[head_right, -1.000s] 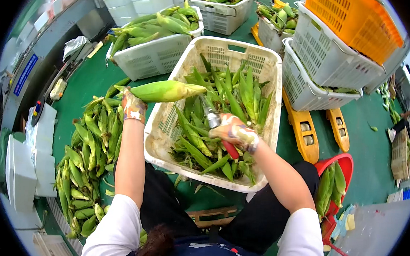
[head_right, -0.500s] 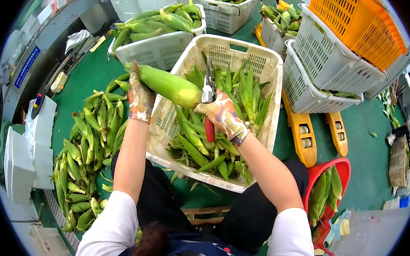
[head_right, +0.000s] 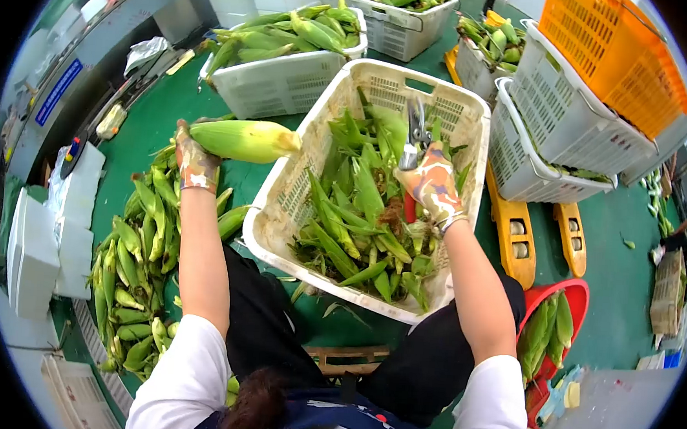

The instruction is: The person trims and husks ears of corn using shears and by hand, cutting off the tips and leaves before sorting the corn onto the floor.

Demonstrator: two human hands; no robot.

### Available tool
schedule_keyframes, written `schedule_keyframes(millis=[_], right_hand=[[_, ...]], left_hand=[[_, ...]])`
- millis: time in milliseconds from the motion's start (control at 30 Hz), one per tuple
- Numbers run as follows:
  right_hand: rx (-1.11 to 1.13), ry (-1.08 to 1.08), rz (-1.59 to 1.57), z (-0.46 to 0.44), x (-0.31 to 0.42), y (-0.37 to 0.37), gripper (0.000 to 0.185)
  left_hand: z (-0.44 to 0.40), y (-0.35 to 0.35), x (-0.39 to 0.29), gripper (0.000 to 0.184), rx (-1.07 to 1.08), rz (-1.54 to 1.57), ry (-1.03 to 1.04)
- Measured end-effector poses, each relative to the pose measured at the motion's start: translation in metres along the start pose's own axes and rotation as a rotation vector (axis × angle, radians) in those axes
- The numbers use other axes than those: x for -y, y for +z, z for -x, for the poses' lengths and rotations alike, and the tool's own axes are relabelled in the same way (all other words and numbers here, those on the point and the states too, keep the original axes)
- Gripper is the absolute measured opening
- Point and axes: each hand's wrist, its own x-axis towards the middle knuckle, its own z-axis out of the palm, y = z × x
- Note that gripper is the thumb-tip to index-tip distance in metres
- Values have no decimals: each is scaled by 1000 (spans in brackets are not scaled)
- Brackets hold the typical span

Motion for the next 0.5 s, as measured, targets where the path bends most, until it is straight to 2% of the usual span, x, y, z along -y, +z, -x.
schedule_keyframes(millis=[33, 100, 133, 167, 233, 300, 333, 367, 433, 500], right_hand=[[89, 62, 31, -4, -1, 2, 46], [-341, -227, 107, 11, 18, 14, 48], [-194, -125, 2, 14, 31, 18, 53], [-58, -115, -109, 20, 50, 13, 58], [120, -181, -278, 29, 79, 10, 60], [114, -352, -339, 41, 98, 17, 54], [89, -391, -263, 43, 99, 25, 42], [17, -513, -382, 43, 100, 29, 36], [35, -453, -244, 48, 95, 36, 33], [49, -494, -64, 54, 91, 36, 33]], left_hand=[[7, 3, -3, 54, -20, 2, -27], [9, 0, 3, 50, 40, -88, -47], [11, -2, 9, 50, 70, -101, -57], [7, -5, 19, 50, 66, -99, -38], [15, -2, 29, 52, 36, -145, -127], [21, -1, 38, 53, 28, -193, -120], [17, -3, 43, 53, 6, -209, -128], [20, 2, 45, 53, -11, -225, -140], [27, 12, 54, 46, -74, -225, -136], [31, 17, 63, 45, -63, -231, -125]])
